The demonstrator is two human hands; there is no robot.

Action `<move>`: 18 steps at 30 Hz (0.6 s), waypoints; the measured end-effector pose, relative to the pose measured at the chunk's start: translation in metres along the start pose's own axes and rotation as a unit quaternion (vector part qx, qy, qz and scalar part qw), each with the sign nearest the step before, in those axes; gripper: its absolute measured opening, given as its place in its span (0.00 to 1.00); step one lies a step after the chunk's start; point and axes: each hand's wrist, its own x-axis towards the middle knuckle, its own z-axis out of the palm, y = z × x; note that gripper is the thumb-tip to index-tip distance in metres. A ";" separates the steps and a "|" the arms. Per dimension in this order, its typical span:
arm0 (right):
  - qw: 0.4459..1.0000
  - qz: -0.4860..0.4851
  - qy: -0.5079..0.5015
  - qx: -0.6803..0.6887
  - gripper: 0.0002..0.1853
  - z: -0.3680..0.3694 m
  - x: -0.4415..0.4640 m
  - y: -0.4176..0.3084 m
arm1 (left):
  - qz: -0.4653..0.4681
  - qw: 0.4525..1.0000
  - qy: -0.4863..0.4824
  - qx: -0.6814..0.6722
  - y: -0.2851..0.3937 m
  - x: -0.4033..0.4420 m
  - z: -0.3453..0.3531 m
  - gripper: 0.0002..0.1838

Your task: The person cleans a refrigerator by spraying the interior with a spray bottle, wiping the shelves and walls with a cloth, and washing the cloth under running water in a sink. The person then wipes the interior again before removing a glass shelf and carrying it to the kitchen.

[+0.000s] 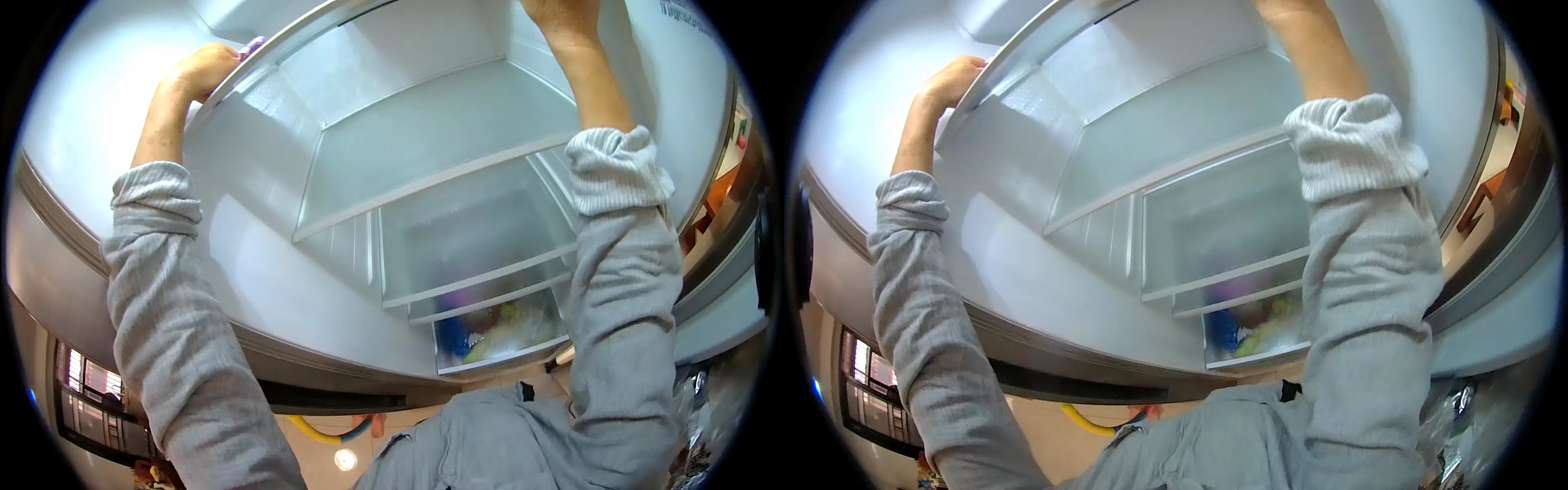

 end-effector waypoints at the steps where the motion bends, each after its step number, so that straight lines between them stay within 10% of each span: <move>1: 1.000 0.012 -0.009 0.006 0.10 -0.002 0.003 -0.006 | 0.010 1.000 -0.017 0.013 0.004 -0.001 -0.006 0.16; 7: 0.997 -0.001 -0.066 -0.046 0.12 -0.002 0.001 0.003 | 0.302 0.939 0.151 0.069 0.127 -0.011 -0.018 0.14; 9: 0.997 0.007 -0.059 -0.041 0.13 0.001 0.000 0.001 | 0.449 0.740 0.261 0.427 0.185 0.040 -0.004 0.11; 10: 0.998 -0.004 -0.043 -0.038 0.13 0.002 -0.001 0.005 | 0.360 0.876 0.235 0.219 0.215 0.052 0.007 0.12; 12: 0.997 0.009 -0.067 -0.030 0.13 0.001 -0.001 0.006 | 0.255 0.954 0.151 -0.053 0.228 0.032 -0.003 0.15; 17: 0.998 -0.018 -0.035 -0.043 0.11 0.002 0.003 0.005 | 0.334 0.928 0.153 -0.063 0.190 -0.012 -0.016 0.14; 18: 0.998 -0.026 -0.026 -0.043 0.11 0.004 0.003 0.006 | 0.214 0.946 0.118 -0.211 0.183 -0.016 -0.014 0.15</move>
